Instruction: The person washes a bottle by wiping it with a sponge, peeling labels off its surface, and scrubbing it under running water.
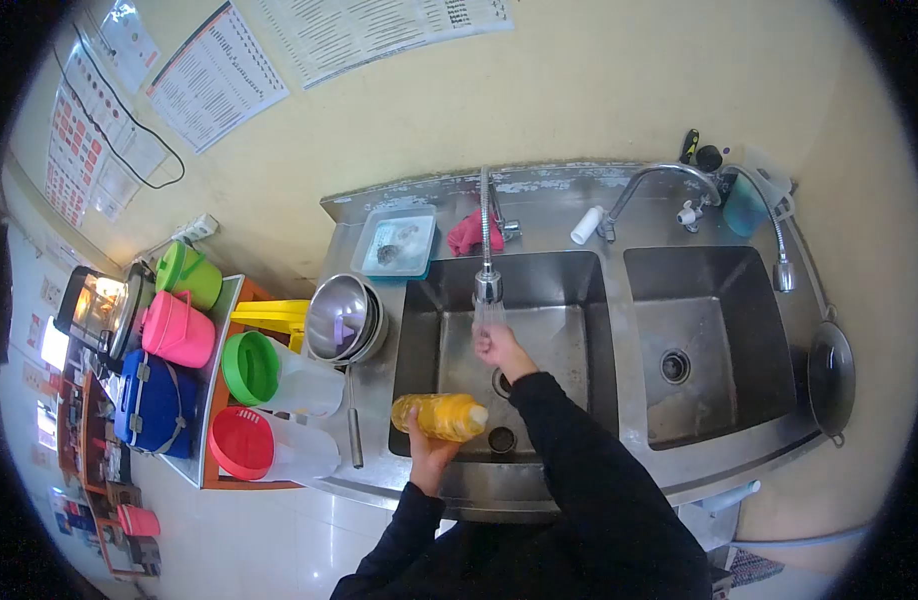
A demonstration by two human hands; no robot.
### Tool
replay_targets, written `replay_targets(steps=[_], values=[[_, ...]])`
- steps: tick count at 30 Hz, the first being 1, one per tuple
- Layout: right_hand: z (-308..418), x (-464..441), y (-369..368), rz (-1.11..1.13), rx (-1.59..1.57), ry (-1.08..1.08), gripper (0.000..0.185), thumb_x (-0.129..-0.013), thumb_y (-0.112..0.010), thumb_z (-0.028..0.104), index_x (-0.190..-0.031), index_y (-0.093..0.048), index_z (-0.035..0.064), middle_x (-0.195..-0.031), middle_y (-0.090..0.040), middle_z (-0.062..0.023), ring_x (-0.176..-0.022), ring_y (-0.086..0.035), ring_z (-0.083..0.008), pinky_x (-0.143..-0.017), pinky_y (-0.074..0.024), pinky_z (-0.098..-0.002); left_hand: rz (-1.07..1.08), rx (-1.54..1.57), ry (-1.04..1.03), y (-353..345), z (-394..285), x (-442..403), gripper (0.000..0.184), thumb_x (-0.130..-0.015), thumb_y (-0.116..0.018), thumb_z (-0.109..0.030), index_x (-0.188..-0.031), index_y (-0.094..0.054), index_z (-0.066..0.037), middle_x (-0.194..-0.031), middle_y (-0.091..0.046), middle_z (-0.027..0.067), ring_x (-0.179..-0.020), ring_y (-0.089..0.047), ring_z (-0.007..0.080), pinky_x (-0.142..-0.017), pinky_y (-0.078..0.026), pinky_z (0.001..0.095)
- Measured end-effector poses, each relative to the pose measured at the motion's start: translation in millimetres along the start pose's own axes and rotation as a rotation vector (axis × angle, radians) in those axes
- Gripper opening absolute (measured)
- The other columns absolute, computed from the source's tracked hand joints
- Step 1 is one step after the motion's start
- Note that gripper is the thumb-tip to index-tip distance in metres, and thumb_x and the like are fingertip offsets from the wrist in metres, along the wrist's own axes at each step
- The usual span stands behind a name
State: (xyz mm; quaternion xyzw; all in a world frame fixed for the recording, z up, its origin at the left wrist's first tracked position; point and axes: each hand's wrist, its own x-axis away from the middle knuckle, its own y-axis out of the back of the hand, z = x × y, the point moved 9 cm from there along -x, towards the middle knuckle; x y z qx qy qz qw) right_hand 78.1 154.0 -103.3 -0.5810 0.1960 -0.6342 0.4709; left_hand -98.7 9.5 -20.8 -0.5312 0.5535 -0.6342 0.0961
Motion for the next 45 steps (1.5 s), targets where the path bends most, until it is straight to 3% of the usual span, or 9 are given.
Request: replay_targets(steps=[5,14,17,23,26,29,35,38,45], values=[[-11.6,81.1,12.1,-0.085,0.188,0.021,0.029,-0.095,-0.047,0.007,-0.124,-0.045,0.0005,-0.102,-0.065,-0.0115,-0.064,-0.054,-0.0090,-0.047,-0.0428,-0.0211,0.018,0.016,-0.005,-0.5,-2.7,-1.8,0.062,-0.085,-0.059,-0.051,-0.131,-0.045,-0.012,-0.129,-0.053,0.0119,-0.121,-0.049,0.0317,-0.105,-0.035,0.0528],[4.0,148.9,24.9,-0.330,0.779,0.270,0.019,-0.093,-0.062,0.018,-0.100,-0.064,0.0007,-0.088,-0.070,-0.0079,-0.057,-0.051,-0.0041,-0.044,-0.0383,-0.0201,0.043,0.006,0.009,-4.7,1.3,-4.9,0.063,-0.085,-0.060,-0.052,-0.130,-0.045,-0.012,-0.129,-0.053,0.0113,-0.121,-0.050,0.0309,-0.103,-0.037,0.0529],[3.7,136.4,28.6,-0.257,0.799,0.302,0.020,-0.094,-0.058,0.014,-0.110,-0.061,0.0020,-0.092,-0.070,-0.0098,-0.060,-0.052,-0.0056,-0.046,-0.0391,-0.0206,0.050,0.010,0.023,-13.2,3.9,1.4,0.062,-0.085,-0.060,-0.051,-0.130,-0.046,-0.011,-0.128,-0.054,0.0112,-0.120,-0.050,0.0312,-0.103,-0.037,0.0530],[5.3,92.1,9.5,-0.135,0.299,0.259,0.030,-0.096,-0.050,0.006,-0.125,-0.051,-0.0002,-0.096,-0.068,-0.0133,-0.066,-0.057,-0.0130,-0.050,-0.0434,-0.0232,0.042,-0.002,0.003,-8.7,2.0,-1.8,0.062,-0.084,-0.060,-0.050,-0.130,-0.046,-0.011,-0.127,-0.054,0.0115,-0.120,-0.051,0.0313,-0.103,-0.037,0.0528],[10.6,65.3,3.3,-0.179,0.137,0.240,0.021,-0.094,-0.051,0.006,-0.114,-0.056,0.0016,-0.087,-0.067,-0.0101,-0.059,-0.055,-0.0135,-0.044,-0.0403,-0.0253,0.037,-0.014,0.002,-10.0,0.5,-0.4,0.062,-0.084,-0.060,-0.051,-0.130,-0.046,-0.011,-0.128,-0.053,0.0116,-0.120,-0.050,0.0311,-0.103,-0.037,0.0527],[23.2,18.5,14.6,-0.138,0.427,0.157,0.012,-0.094,-0.051,0.012,-0.102,-0.056,0.0065,-0.074,-0.059,-0.0045,-0.050,-0.049,-0.0115,-0.036,-0.0331,-0.0268,0.026,-0.031,-0.011,-10.3,1.2,2.0,0.061,-0.085,-0.058,-0.053,-0.130,-0.046,-0.013,-0.128,-0.054,0.0110,-0.119,-0.051,0.0312,-0.103,-0.037,0.0539],[19.3,27.2,-3.9,-0.104,0.529,0.173,0.018,-0.097,-0.047,0.023,-0.103,-0.058,0.0100,-0.067,-0.044,0.0023,-0.048,-0.038,-0.0076,-0.041,-0.0290,-0.0211,0.028,-0.045,-0.023,-8.0,-2.2,6.2,0.062,-0.084,-0.060,-0.052,-0.130,-0.046,-0.012,-0.128,-0.054,0.0110,-0.120,-0.050,0.0312,-0.104,-0.036,0.0533],[14.4,59.8,-3.2,0.043,0.535,0.218,0.016,-0.099,-0.045,0.018,-0.105,-0.058,0.0106,-0.068,-0.048,0.0016,-0.050,-0.044,-0.0087,-0.044,-0.0366,-0.0235,0.025,-0.011,-0.033,-2.3,-5.0,3.3,0.062,-0.085,-0.059,-0.052,-0.130,-0.046,-0.012,-0.128,-0.054,0.0114,-0.120,-0.050,0.0317,-0.104,-0.036,0.0539],[14.6,141.7,1.5,-0.063,0.842,0.320,0.024,-0.099,-0.044,0.012,-0.119,-0.059,0.0119,-0.077,-0.054,0.0023,-0.059,-0.046,-0.0061,-0.053,-0.0396,-0.0198,0.018,-0.011,-0.015,2.7,-3.9,1.9,0.061,-0.086,-0.057,-0.053,-0.129,-0.047,-0.012,-0.128,-0.054,0.0115,-0.120,-0.051,0.0316,-0.103,-0.036,0.0545]])
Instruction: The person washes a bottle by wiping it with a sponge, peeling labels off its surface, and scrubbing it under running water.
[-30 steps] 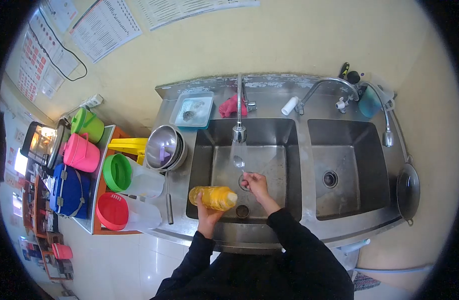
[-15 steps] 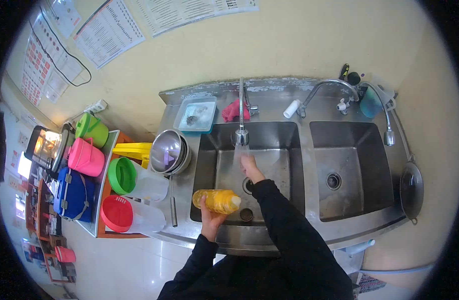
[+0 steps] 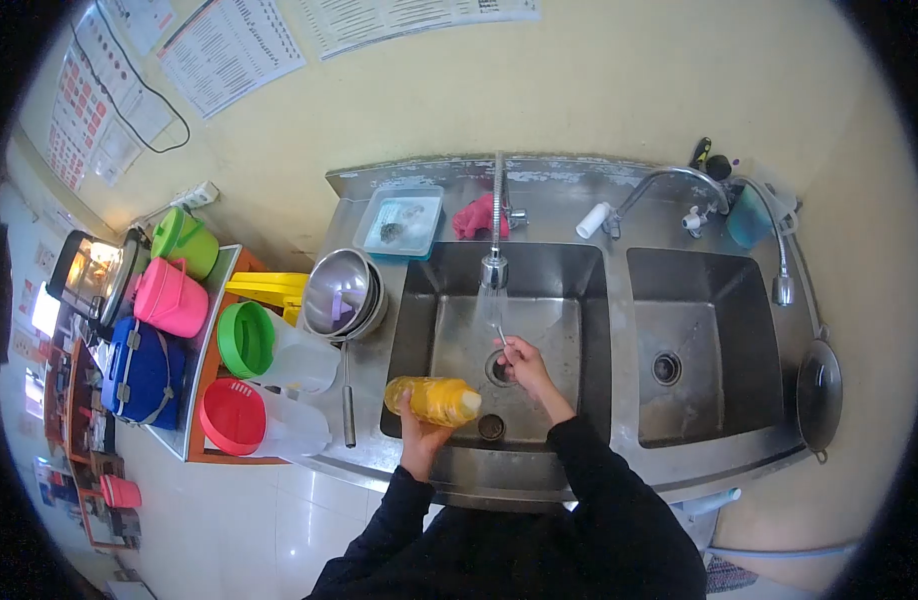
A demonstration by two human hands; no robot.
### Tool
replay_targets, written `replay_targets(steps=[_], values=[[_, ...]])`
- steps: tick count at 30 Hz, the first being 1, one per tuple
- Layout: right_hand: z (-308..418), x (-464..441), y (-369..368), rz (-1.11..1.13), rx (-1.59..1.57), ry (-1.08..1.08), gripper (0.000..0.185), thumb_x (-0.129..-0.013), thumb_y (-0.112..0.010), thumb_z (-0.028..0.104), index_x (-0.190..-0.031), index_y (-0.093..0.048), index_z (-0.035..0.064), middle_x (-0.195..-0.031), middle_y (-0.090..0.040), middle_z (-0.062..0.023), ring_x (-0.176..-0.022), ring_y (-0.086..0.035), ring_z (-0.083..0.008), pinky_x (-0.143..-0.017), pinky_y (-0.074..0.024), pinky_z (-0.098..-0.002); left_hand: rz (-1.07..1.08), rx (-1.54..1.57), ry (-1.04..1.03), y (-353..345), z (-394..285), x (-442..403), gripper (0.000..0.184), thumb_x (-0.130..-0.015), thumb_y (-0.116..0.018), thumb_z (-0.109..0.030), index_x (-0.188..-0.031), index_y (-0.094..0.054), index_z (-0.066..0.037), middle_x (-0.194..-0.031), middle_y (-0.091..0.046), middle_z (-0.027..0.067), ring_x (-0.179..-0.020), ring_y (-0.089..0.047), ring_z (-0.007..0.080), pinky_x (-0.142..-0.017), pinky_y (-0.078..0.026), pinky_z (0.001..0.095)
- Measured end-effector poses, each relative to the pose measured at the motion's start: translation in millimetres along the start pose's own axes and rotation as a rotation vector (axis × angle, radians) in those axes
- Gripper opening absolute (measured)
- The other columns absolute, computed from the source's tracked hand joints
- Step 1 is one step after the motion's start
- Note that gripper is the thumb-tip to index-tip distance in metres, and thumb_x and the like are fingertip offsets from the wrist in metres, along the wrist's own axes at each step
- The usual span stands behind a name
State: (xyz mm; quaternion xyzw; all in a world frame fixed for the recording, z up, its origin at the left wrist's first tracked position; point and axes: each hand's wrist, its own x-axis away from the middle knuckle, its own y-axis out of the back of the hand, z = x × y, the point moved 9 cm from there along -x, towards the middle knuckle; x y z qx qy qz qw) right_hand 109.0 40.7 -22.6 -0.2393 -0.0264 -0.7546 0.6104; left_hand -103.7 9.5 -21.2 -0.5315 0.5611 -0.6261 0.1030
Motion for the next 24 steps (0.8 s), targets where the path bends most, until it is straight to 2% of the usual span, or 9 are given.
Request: replay_targets(steps=[2,5,8,12,14,17,20,21,24], values=[[-2.4,-6.1,-2.6,-0.032,0.019,-0.008,0.026,-0.098,-0.045,0.010,-0.120,-0.059,0.0104,-0.079,-0.056,-0.0003,-0.060,-0.049,-0.0098,-0.054,-0.0419,-0.0235,-0.006,0.009,0.011,4.8,1.8,-3.6,0.060,-0.086,-0.057,-0.053,-0.129,-0.048,-0.012,-0.127,-0.055,0.0116,-0.120,-0.051,0.0315,-0.103,-0.036,0.0548],[30.2,-23.9,-36.1,0.012,0.567,0.522,0.031,-0.093,-0.045,0.005,-0.120,-0.060,0.0101,-0.087,-0.064,-0.0072,-0.067,-0.059,-0.0183,-0.061,-0.0475,-0.0308,-0.008,0.009,0.008,8.4,2.8,-5.3,0.060,-0.086,-0.056,-0.053,-0.129,-0.048,-0.013,-0.127,-0.055,0.0117,-0.120,-0.051,0.0315,-0.103,-0.035,0.0554],[106.9,-8.3,-98.8,-0.038,0.849,0.753,0.034,-0.089,-0.045,0.003,-0.119,-0.060,0.0049,-0.091,-0.069,-0.0116,-0.077,-0.066,-0.0253,-0.071,-0.0499,-0.0348,-0.013,0.021,0.024,2.1,5.4,-0.3,0.061,-0.086,-0.056,-0.054,-0.130,-0.047,-0.013,-0.129,-0.053,0.0121,-0.122,-0.049,0.0323,-0.104,-0.034,0.0564],[142.2,-50.0,-184.5,0.301,0.588,0.551,0.031,-0.089,-0.046,0.003,-0.116,-0.061,-0.0005,-0.081,-0.072,-0.0086,-0.077,-0.068,-0.0212,-0.071,-0.0512,-0.0336,0.018,0.031,0.046,-2.9,9.4,2.4,0.062,-0.086,-0.057,-0.053,-0.132,-0.045,-0.014,-0.132,-0.051,0.0130,-0.123,-0.048,0.0344,-0.103,-0.035,0.0572],[132.4,-69.7,-214.9,0.432,0.537,0.304,0.036,-0.090,-0.046,0.004,-0.124,-0.055,0.0007,-0.086,-0.071,-0.0112,-0.074,-0.067,-0.0169,-0.068,-0.0517,-0.0300,0.045,0.044,0.055,-5.6,10.9,1.6,0.061,-0.086,-0.057,-0.053,-0.132,-0.045,-0.014,-0.132,-0.051,0.0131,-0.122,-0.048,0.0344,-0.103,-0.034,0.0575],[116.2,-79.3,-234.3,0.550,0.200,-0.092,0.046,-0.094,-0.048,0.008,-0.139,-0.039,0.0037,-0.102,-0.066,-0.0141,-0.077,-0.064,-0.0158,-0.066,-0.0497,-0.0255,0.052,0.068,0.059,-10.7,9.9,-0.8,0.060,-0.086,-0.057,-0.052,-0.131,-0.046,-0.014,-0.132,-0.051,0.0131,-0.123,-0.048,0.0341,-0.103,-0.034,0.0576],[125.5,-55.1,-225.3,0.613,0.172,-0.073,0.057,-0.095,-0.053,0.014,-0.145,-0.026,0.0074,-0.118,-0.058,-0.0183,-0.086,-0.064,-0.0181,-0.071,-0.0514,-0.0283,0.041,0.112,0.056,-12.8,10.1,-5.7,0.058,-0.086,-0.057,-0.051,-0.130,-0.046,-0.014,-0.132,-0.051,0.0131,-0.123,-0.048,0.0340,-0.103,-0.034,0.0575],[136.0,-31.5,-218.4,0.639,0.170,-0.101,0.061,-0.095,-0.057,0.020,-0.146,-0.026,0.0090,-0.126,-0.054,-0.0180,-0.099,-0.063,-0.0206,-0.079,-0.0511,-0.0294,0.067,0.125,0.057,-18.0,8.8,-7.4,0.058,-0.087,-0.057,-0.051,-0.130,-0.047,-0.014,-0.132,-0.051,0.0131,-0.123,-0.047,0.0340,-0.103,-0.034,0.0575],[152.3,-9.2,-189.0,0.701,0.131,0.007,0.060,-0.095,-0.057,0.020,-0.146,-0.026,0.0100,-0.128,-0.054,-0.0164,-0.107,-0.061,-0.0232,-0.085,-0.0503,-0.0308,0.133,0.074,0.031,-30.4,10.0,-10.3,0.062,-0.086,-0.057,-0.053,-0.132,-0.045,-0.013,-0.132,-0.051,0.0130,-0.124,-0.047,0.0330,-0.105,-0.033,0.0567]])
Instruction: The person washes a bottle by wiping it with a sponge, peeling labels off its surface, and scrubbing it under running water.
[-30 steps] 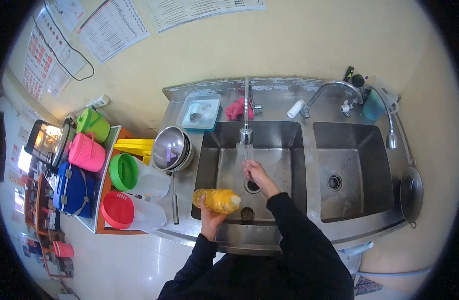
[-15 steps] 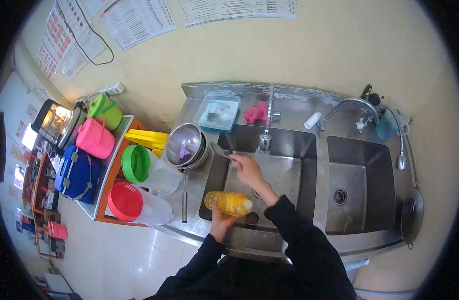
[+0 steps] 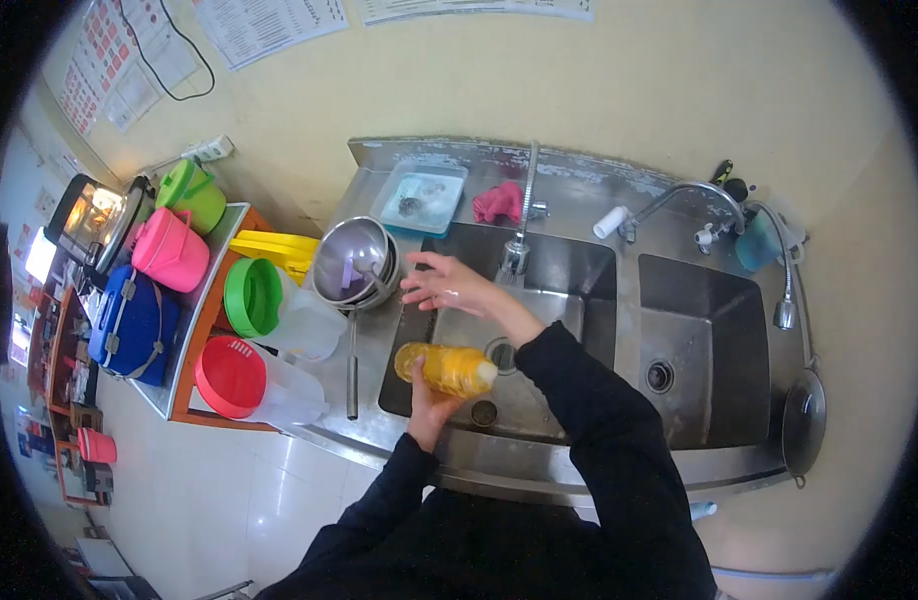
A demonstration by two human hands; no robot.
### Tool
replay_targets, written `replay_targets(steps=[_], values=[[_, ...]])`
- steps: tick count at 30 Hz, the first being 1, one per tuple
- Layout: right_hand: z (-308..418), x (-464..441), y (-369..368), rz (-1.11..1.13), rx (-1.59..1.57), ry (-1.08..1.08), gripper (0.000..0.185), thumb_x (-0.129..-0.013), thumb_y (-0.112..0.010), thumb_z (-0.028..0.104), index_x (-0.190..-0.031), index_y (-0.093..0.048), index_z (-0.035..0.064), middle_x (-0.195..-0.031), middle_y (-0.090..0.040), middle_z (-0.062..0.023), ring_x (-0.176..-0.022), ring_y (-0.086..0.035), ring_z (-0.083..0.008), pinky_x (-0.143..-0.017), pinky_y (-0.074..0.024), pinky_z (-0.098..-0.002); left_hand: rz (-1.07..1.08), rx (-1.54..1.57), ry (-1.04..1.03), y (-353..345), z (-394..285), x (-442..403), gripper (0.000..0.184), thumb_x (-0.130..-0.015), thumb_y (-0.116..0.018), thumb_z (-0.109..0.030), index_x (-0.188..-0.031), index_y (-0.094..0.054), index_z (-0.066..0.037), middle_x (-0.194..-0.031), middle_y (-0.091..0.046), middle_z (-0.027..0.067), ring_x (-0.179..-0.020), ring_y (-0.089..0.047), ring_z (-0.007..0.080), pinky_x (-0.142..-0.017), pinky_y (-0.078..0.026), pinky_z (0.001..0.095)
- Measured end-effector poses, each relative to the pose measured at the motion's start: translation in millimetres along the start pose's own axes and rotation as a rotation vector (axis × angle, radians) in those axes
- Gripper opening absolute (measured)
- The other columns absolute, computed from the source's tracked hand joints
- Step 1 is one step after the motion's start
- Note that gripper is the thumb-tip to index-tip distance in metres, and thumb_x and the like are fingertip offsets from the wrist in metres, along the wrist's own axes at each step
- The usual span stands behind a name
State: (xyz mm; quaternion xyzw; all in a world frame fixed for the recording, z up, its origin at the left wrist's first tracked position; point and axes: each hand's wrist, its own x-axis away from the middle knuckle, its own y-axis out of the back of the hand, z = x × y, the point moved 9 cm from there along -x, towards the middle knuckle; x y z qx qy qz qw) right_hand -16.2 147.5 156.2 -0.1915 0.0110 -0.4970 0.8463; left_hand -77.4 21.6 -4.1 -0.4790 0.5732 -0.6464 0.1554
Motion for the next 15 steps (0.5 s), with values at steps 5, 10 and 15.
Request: replay_targets(steps=[5,10,15], values=[[22.3,40.7,31.3,-0.194,0.168,0.183,0.033,-0.095,-0.056,0.017,-0.125,-0.054,0.0027,-0.114,-0.064,-0.0110,-0.102,-0.064,-0.0187,-0.082,-0.0510,-0.0281,-0.021,-0.019,0.007,-5.3,9.3,-12.6,0.064,-0.086,-0.057,-0.054,-0.134,-0.043,-0.013,-0.134,-0.049,0.0133,-0.124,-0.047,0.0335,-0.104,-0.033,0.0588],[26.2,159.8,30.0,-0.625,0.849,0.418,0.012,-0.080,-0.071,0.012,-0.089,-0.065,0.0069,-0.090,-0.063,-0.0056,-0.084,-0.061,-0.0191,-0.072,-0.0497,-0.0294,-0.038,-0.012,-0.021,-17.9,13.8,-14.8,0.067,-0.085,-0.056,-0.057,-0.134,-0.043,-0.012,-0.134,-0.049,0.0139,-0.123,-0.047,0.0343,-0.104,-0.034,0.0581],[6.4,211.9,16.7,-0.876,1.140,0.546,0.024,-0.068,-0.080,0.013,-0.087,-0.065,0.0104,-0.095,-0.061,-0.0032,-0.090,-0.060,-0.0228,-0.074,-0.0507,-0.0324,0.034,0.021,-0.020,-37.9,26.7,-21.3,0.068,-0.083,-0.058,-0.056,-0.134,-0.043,-0.013,-0.132,-0.050,0.0128,-0.123,-0.047,0.0335,-0.103,-0.034,0.0571]])
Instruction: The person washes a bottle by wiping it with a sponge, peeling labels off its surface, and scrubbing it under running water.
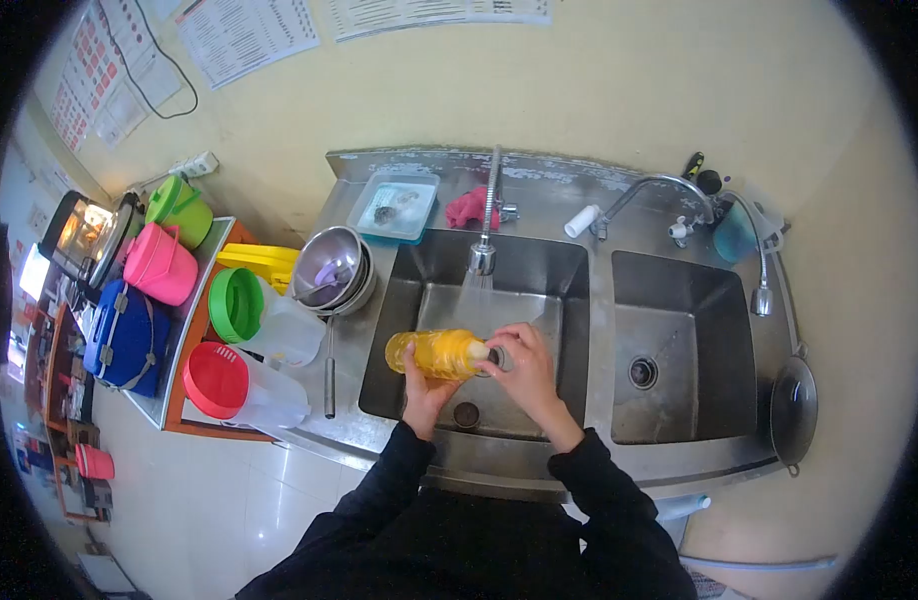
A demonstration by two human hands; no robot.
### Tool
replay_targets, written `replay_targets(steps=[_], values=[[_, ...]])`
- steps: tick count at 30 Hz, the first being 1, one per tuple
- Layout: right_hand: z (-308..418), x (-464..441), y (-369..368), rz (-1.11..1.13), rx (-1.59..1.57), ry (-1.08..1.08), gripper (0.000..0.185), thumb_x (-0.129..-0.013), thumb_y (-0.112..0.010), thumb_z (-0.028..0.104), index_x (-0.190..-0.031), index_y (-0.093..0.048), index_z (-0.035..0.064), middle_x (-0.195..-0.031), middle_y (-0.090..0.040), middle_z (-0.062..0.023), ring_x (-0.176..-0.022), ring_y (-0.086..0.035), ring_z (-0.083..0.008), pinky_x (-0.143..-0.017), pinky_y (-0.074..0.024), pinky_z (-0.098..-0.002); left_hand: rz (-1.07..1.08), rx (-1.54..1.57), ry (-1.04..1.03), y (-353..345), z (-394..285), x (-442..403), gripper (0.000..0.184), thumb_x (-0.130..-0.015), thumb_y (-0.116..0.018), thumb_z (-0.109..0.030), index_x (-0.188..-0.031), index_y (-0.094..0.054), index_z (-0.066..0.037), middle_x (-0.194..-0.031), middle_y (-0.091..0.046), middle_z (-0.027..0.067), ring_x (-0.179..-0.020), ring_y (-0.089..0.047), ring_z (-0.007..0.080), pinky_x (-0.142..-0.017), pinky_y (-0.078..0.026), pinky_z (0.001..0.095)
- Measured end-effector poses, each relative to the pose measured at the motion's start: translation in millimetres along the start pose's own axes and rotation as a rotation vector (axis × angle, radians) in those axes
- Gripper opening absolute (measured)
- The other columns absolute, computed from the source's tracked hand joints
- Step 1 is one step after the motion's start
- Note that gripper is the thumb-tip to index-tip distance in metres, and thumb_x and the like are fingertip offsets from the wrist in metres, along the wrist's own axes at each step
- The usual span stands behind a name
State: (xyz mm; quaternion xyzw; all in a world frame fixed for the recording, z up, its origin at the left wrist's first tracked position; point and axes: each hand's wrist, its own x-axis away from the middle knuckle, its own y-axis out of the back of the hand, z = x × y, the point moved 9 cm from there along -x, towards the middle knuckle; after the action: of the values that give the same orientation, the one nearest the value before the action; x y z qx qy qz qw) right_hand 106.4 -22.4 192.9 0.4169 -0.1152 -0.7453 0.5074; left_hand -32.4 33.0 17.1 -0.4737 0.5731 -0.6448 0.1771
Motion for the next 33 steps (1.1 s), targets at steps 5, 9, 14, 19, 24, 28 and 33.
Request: replay_targets(steps=[5,9,14,19,24,28,33], values=[[-8.7,6.3,2.1,-0.028,0.138,-0.060,0.025,-0.064,-0.079,0.015,-0.082,-0.062,0.0106,-0.100,-0.058,-0.0001,-0.093,-0.057,-0.0226,-0.072,-0.0502,-0.0374,-0.026,-0.085,-0.012,-7.6,14.5,-2.5,0.066,-0.084,-0.056,-0.056,-0.131,-0.044,-0.012,-0.130,-0.051,0.0124,-0.120,-0.049,0.0336,-0.101,-0.036,0.0568],[-20.1,13.5,-4.3,0.010,0.215,-0.050,0.024,-0.066,-0.075,0.013,-0.085,-0.060,0.0100,-0.100,-0.058,0.0005,-0.094,-0.058,-0.0220,-0.072,-0.0505,-0.0368,-0.022,-0.107,-0.035,-9.5,19.5,-4.0,0.062,-0.085,-0.055,-0.056,-0.129,-0.046,-0.012,-0.128,-0.053,0.0119,-0.118,-0.051,0.0329,-0.099,-0.038,0.0557],[-30.7,17.8,-7.4,0.014,0.162,-0.030,0.025,-0.069,-0.073,0.012,-0.089,-0.059,0.0087,-0.096,-0.060,-0.0025,-0.086,-0.061,-0.0238,-0.068,-0.0517,-0.0373,-0.072,-0.129,-0.023,-7.8,19.6,-5.8,0.059,-0.086,-0.055,-0.054,-0.127,-0.048,-0.013,-0.125,-0.055,0.0109,-0.115,-0.053,0.0313,-0.098,-0.040,0.0525],[-29.0,29.7,-1.0,-0.116,0.096,0.049,0.025,-0.065,-0.075,0.006,-0.084,-0.059,0.0057,-0.083,-0.062,-0.0065,-0.069,-0.063,-0.0257,-0.059,-0.0517,-0.0343,-0.107,-0.097,-0.127,0.6,15.4,-17.7,0.057,-0.086,-0.056,-0.053,-0.126,-0.049,-0.012,-0.124,-0.055,0.0101,-0.114,-0.054,0.0308,-0.097,-0.042,0.0514],[-34.9,38.1,6.4,-0.126,0.003,-0.087,0.024,-0.068,-0.072,0.004,-0.088,-0.058,0.0050,-0.082,-0.060,-0.0081,-0.068,-0.062,-0.0250,-0.061,-0.0507,-0.0350,-0.094,-0.024,-0.194,7.4,1.1,-31.4,0.058,-0.084,-0.059,-0.051,-0.125,-0.048,-0.012,-0.122,-0.055,0.0096,-0.113,-0.054,0.0304,-0.097,-0.043,0.0494],[-35.6,32.8,7.4,-0.079,-0.131,-0.148,0.027,-0.069,-0.066,-0.002,-0.095,-0.062,0.0029,-0.085,-0.060,-0.0087,-0.063,-0.061,-0.0217,-0.060,-0.0501,-0.0306,-0.106,-0.058,-0.244,-3.8,-1.1,-27.1,0.059,-0.083,-0.060,-0.051,-0.126,-0.048,-0.013,-0.122,-0.055,0.0089,-0.113,-0.054,0.0297,-0.097,-0.043,0.0480],[-21.0,29.6,8.5,0.043,-0.149,-0.034,0.042,-0.071,-0.063,-0.003,-0.112,-0.063,0.0048,-0.091,-0.060,-0.0095,-0.066,-0.061,-0.0221,-0.063,-0.0508,-0.0309,-0.116,-0.063,-0.226,-8.7,5.3,-26.2,0.059,-0.083,-0.061,-0.050,-0.127,-0.047,-0.013,-0.121,-0.056,0.0083,-0.113,-0.054,0.0289,-0.098,-0.042,0.0474]])
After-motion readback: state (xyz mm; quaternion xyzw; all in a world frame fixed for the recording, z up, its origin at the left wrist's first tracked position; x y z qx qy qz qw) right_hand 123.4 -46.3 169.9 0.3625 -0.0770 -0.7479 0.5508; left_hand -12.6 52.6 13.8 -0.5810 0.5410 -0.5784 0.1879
